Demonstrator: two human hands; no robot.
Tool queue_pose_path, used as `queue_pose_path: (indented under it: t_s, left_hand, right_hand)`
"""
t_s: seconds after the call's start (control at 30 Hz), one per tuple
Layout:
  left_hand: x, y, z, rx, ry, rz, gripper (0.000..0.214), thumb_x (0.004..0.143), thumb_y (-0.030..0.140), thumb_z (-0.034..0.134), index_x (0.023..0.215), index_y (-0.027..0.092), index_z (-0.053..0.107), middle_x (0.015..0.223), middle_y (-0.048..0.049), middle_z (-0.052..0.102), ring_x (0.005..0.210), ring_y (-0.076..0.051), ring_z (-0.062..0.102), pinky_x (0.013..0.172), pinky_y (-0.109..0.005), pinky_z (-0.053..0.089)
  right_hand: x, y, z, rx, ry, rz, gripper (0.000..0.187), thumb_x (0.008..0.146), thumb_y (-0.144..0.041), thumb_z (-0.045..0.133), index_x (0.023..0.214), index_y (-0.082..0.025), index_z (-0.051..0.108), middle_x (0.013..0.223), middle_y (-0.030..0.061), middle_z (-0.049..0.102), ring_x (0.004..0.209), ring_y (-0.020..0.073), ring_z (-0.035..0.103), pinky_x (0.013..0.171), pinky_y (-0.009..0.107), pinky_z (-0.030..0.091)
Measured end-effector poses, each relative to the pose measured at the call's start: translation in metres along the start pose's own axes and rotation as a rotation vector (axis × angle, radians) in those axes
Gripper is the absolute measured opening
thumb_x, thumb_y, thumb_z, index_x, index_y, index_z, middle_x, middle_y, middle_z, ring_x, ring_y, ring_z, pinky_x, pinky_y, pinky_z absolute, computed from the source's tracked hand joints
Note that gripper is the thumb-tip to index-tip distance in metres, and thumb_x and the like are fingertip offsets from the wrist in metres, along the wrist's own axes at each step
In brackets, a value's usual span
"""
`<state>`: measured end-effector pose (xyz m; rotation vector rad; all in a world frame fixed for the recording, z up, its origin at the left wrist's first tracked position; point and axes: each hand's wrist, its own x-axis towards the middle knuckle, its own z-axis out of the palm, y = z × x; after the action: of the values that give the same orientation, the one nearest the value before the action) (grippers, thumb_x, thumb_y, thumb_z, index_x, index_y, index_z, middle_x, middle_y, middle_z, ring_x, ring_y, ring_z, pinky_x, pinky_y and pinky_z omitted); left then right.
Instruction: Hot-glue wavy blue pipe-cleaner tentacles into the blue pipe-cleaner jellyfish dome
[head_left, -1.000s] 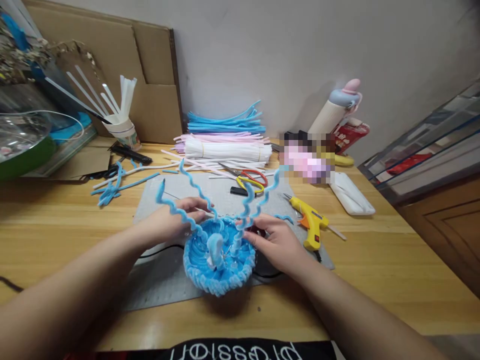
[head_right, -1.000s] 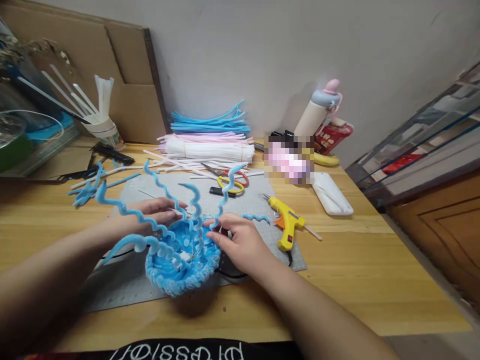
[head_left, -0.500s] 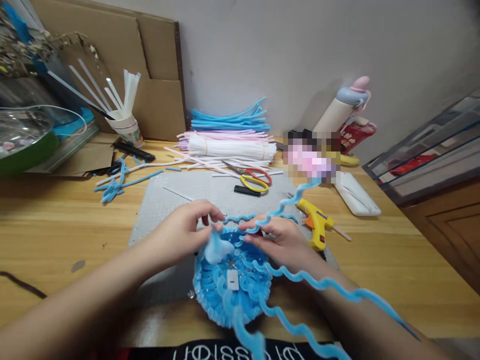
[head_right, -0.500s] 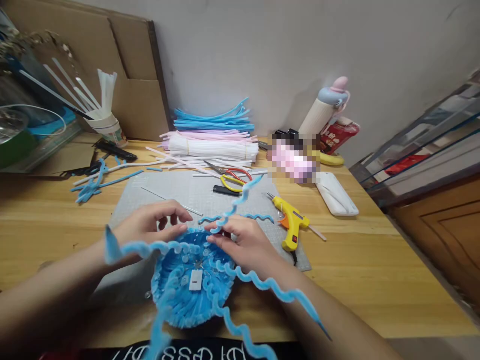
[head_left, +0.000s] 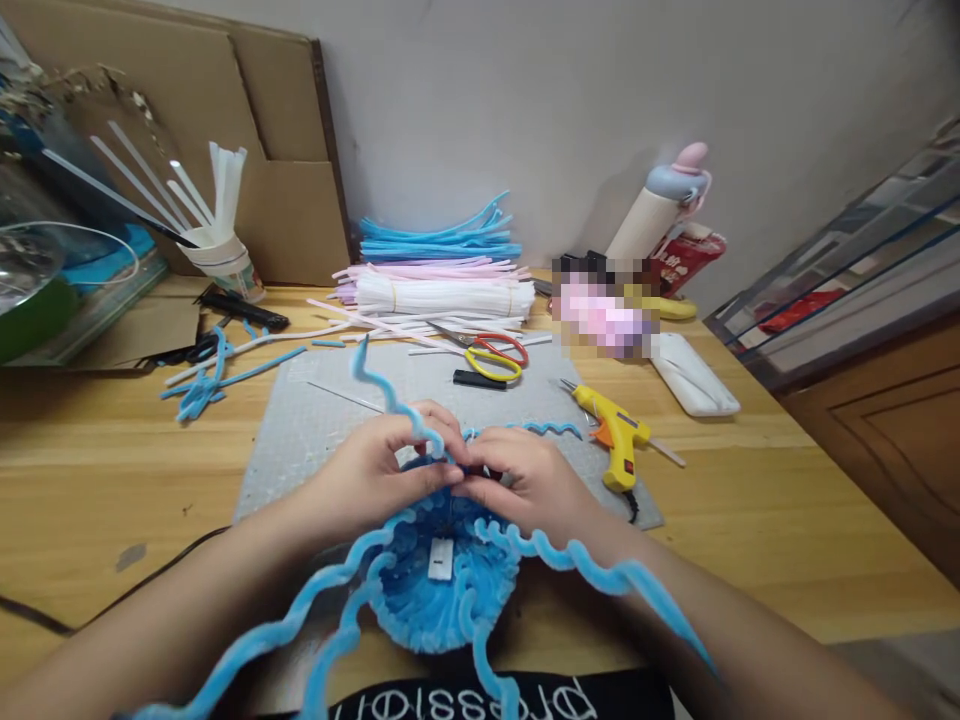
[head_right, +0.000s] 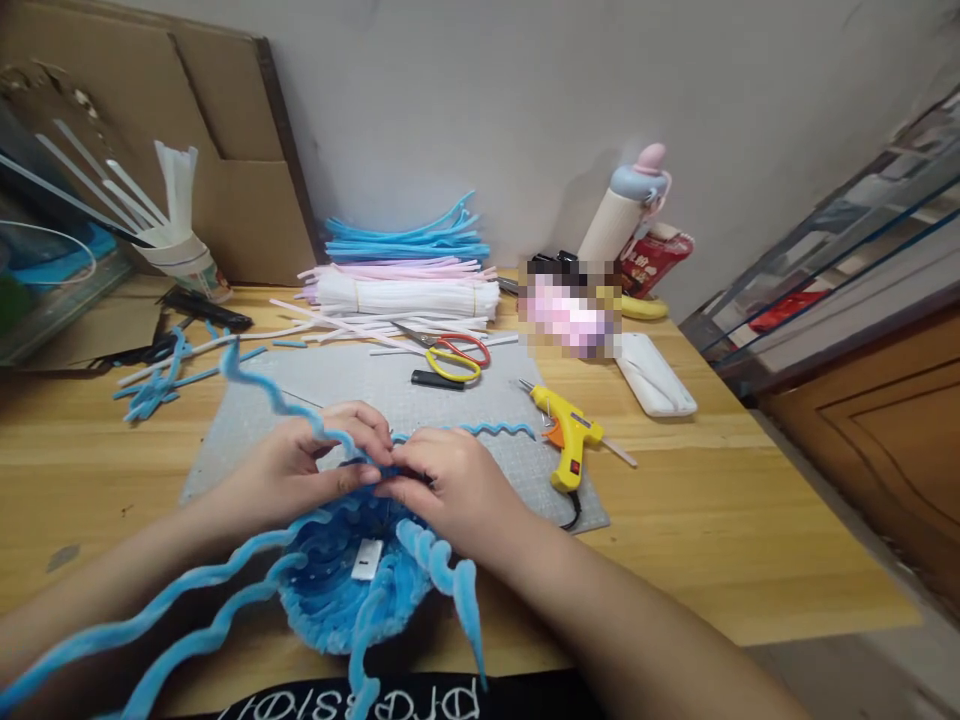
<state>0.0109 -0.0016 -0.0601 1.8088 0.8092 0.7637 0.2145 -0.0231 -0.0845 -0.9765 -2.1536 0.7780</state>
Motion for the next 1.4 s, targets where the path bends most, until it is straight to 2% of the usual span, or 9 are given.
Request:
queue_pose_path:
  t_s: [0.23,0.3,0.37,0.43,0.57,0.77,1.0,1.23,1.4]
  left_hand:
    - [-0.004,-0.008,-0.005,0.082,0.048,-0.092,0.013,0.086,0.03,0.064,0.091,0.018,0.066,0.096,-0.0058,0.068,0.096,-0.022,0.063,0.088,-0.037,0.047]
    - [-0.005,-0.009,-0.006,0.083,0.018,-0.066,0.01,0.086,0.027,0.064,0.088,0.018,0.065,0.096,-0.0057,0.067,0.098,-0.021,0.062,0.09,-0.037,0.046]
    - [-0.005,-0.009,-0.006,0.081,-0.022,-0.018,0.006,0.087,0.022,0.062,0.087,0.017,0.065,0.096,-0.0059,0.065,0.099,-0.02,0.061,0.091,-0.035,0.046]
    - [-0.006,-0.008,-0.007,0.105,-0.051,0.004,0.005,0.088,0.019,0.06,0.087,0.017,0.065,0.097,-0.0063,0.064,0.1,-0.019,0.061,0.092,-0.034,0.046]
    - [-0.007,-0.008,-0.01,0.189,-0.12,0.034,0.01,0.091,0.018,0.056,0.095,0.018,0.065,0.104,-0.007,0.064,0.105,-0.019,0.059,0.094,-0.034,0.045]
    - [-0.006,-0.012,-0.016,0.334,-0.194,0.124,0.011,0.093,0.019,0.053,0.09,0.019,0.064,0.097,-0.0065,0.066,0.1,-0.019,0.062,0.09,-0.034,0.048]
    - [-0.004,-0.016,-0.016,0.306,-0.211,0.139,0.012,0.092,0.021,0.053,0.089,0.019,0.064,0.096,-0.0069,0.067,0.097,-0.02,0.064,0.087,-0.034,0.05]
    - [-0.008,-0.014,-0.014,0.325,-0.225,0.066,0.011,0.093,0.021,0.052,0.094,0.02,0.063,0.1,-0.0058,0.066,0.099,-0.021,0.062,0.09,-0.036,0.048]
    - [-0.011,-0.015,-0.014,0.316,-0.221,0.067,0.013,0.094,0.022,0.051,0.098,0.021,0.063,0.103,-0.0052,0.065,0.098,-0.02,0.061,0.09,-0.037,0.048]
  right_hand:
    - [-0.019,-0.003,-0.038,-0.047,0.273,0.138,0.017,0.093,-0.028,0.059,0.1,-0.021,0.072,0.097,0.0061,0.072,0.091,0.0197,0.066,0.082,0.033,0.05]
    - [-0.03,0.007,-0.059,-0.166,0.345,0.262,0.019,0.091,-0.033,0.058,0.097,-0.023,0.072,0.095,0.006,0.073,0.089,0.0217,0.067,0.078,0.033,0.05]
    - [-0.044,0.023,-0.079,-0.304,0.377,0.501,0.026,0.089,-0.041,0.057,0.1,-0.023,0.072,0.099,0.0069,0.074,0.085,0.0236,0.067,0.07,0.033,0.05]
    - [-0.058,0.042,-0.095,-0.555,0.307,0.815,0.031,0.088,-0.048,0.053,0.095,-0.024,0.072,0.086,0.0056,0.074,0.073,0.0226,0.065,0.06,0.032,0.045]
    - [-0.078,0.071,-0.104,-0.643,0.185,1.0,0.04,0.081,-0.058,0.057,0.062,-0.023,0.064,0.055,0.0051,0.063,0.051,0.0222,0.055,0.048,0.031,0.032]
    - [-0.077,0.079,-0.085,-0.623,0.15,1.046,0.051,0.072,-0.073,0.057,0.056,-0.024,0.054,0.057,0.0051,0.062,0.054,0.0227,0.055,0.048,0.031,0.031]
    - [-0.079,0.083,-0.089,-0.443,0.307,1.078,0.027,0.063,-0.047,0.067,0.056,-0.025,0.054,0.052,0.0024,0.055,0.051,0.022,0.05,0.048,0.032,0.029]
    - [-0.091,0.039,-0.1,0.161,0.475,0.873,0.021,0.071,-0.049,0.051,0.076,-0.028,0.051,0.073,0.0051,0.056,0.066,0.0225,0.059,0.061,0.037,0.048]
    - [-0.083,0.003,-0.092,0.752,0.452,0.773,0.014,0.067,-0.033,0.056,0.072,-0.029,0.044,0.058,-0.0057,0.033,0.038,0.012,0.033,0.037,0.026,0.029]
